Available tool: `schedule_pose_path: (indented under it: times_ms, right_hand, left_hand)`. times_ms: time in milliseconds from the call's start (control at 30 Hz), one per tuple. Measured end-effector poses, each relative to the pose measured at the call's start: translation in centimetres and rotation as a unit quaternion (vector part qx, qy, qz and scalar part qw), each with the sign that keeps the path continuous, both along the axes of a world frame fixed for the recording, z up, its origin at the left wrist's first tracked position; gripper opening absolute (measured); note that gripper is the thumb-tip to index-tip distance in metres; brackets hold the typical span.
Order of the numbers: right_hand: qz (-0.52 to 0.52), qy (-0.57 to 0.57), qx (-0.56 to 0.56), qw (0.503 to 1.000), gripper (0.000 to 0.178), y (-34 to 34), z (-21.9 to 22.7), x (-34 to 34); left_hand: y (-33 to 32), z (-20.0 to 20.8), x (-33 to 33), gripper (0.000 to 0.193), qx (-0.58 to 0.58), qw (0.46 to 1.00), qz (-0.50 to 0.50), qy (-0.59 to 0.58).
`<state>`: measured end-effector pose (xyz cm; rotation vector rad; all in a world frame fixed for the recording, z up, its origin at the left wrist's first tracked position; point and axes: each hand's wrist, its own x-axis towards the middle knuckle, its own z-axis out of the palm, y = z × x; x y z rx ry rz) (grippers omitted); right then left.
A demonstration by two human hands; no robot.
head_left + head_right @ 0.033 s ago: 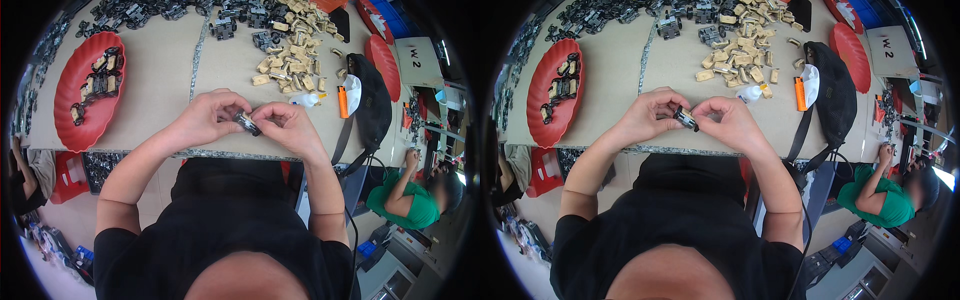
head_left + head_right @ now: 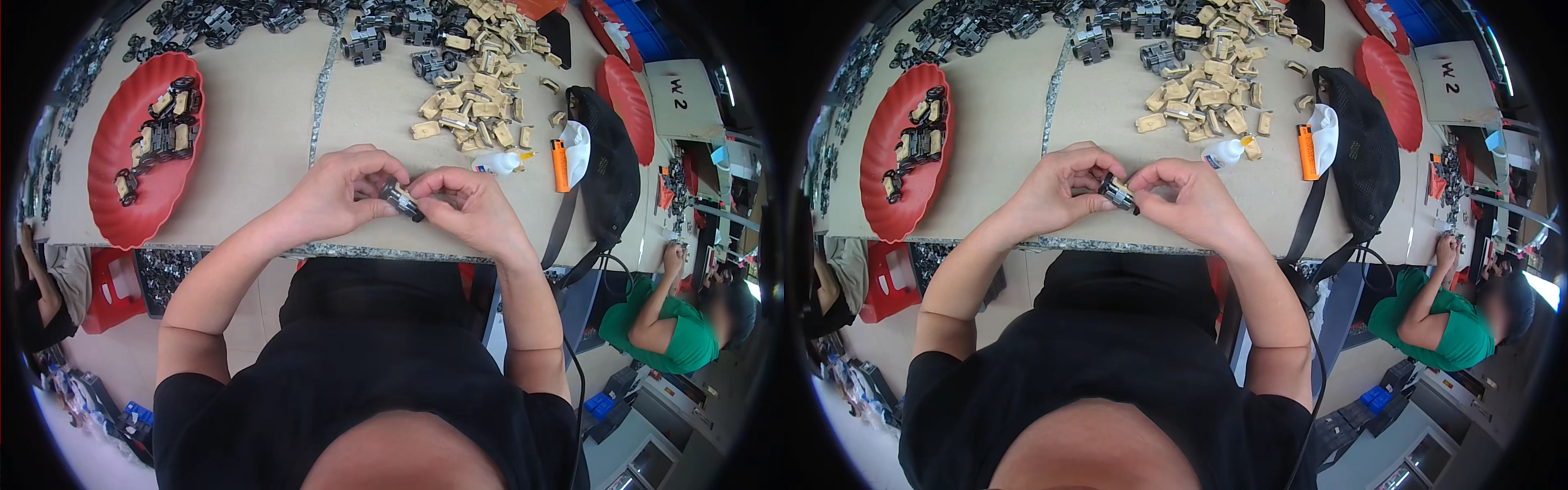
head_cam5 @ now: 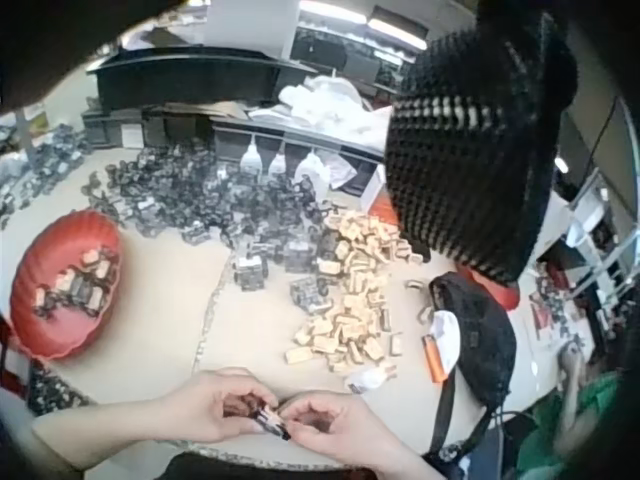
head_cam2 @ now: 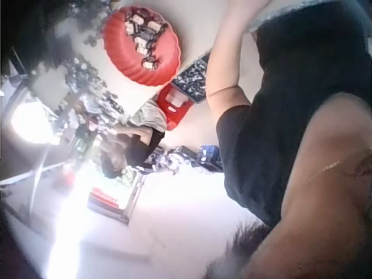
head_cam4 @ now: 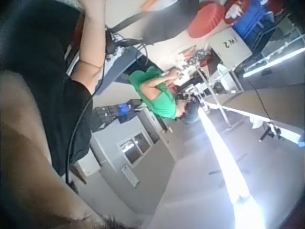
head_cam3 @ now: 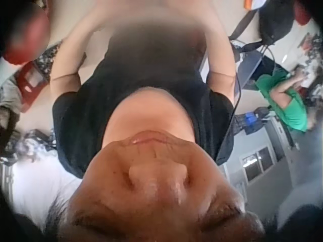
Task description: The person applies glue from a bottle to toy car components and plastic body shells, then assembles them into small toy car models.
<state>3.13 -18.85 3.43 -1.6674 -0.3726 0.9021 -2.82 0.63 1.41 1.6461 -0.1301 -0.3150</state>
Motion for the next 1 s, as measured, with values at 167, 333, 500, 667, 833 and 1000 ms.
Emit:
schedule_pose_path:
  times_ms: [167, 333, 500, 667, 833, 1000]
  right_hand:
    - [0.054, -0.174, 0.023, 0.983, 0.023, -0.1, -0.5, -0.3]
    - [0.026, -0.274, 0.008, 0.961, 0.024, 0.3, -1.2, -0.7]
    - [0.034, -0.276, 0.012, 0.961, 0.024, 0.1, -1.5, -0.6]
    - [0.025, -0.251, 0.039, 0.967, 0.024, 0.1, -1.9, -0.7]
    - [0.026, -0.247, 0.057, 0.967, 0.024, 0.1, -2.2, -0.5]
    - [0.026, -0.261, 0.062, 0.963, 0.025, -0.1, -2.3, -0.5]
  left_hand:
    - [-0.2, 0.7, -0.4, 0.03, 0.056, 0.998, -0.005, -0.029]
    - [0.6, 0.8, 0.6, 0.03, 0.202, 0.961, -0.057, -0.182]
    - [0.7, 0.8, 1.6, 0.026, 0.305, 0.867, -0.096, -0.381]
    - [0.7, -0.6, 2.2, 0.023, 0.225, 0.902, -0.102, -0.354]
    - [0.5, -1.5, 2.2, 0.022, 0.172, 0.92, -0.093, -0.341]
    - [0.3, -1.6, 2.2, 0.019, 0.147, 0.932, -0.072, -0.325]
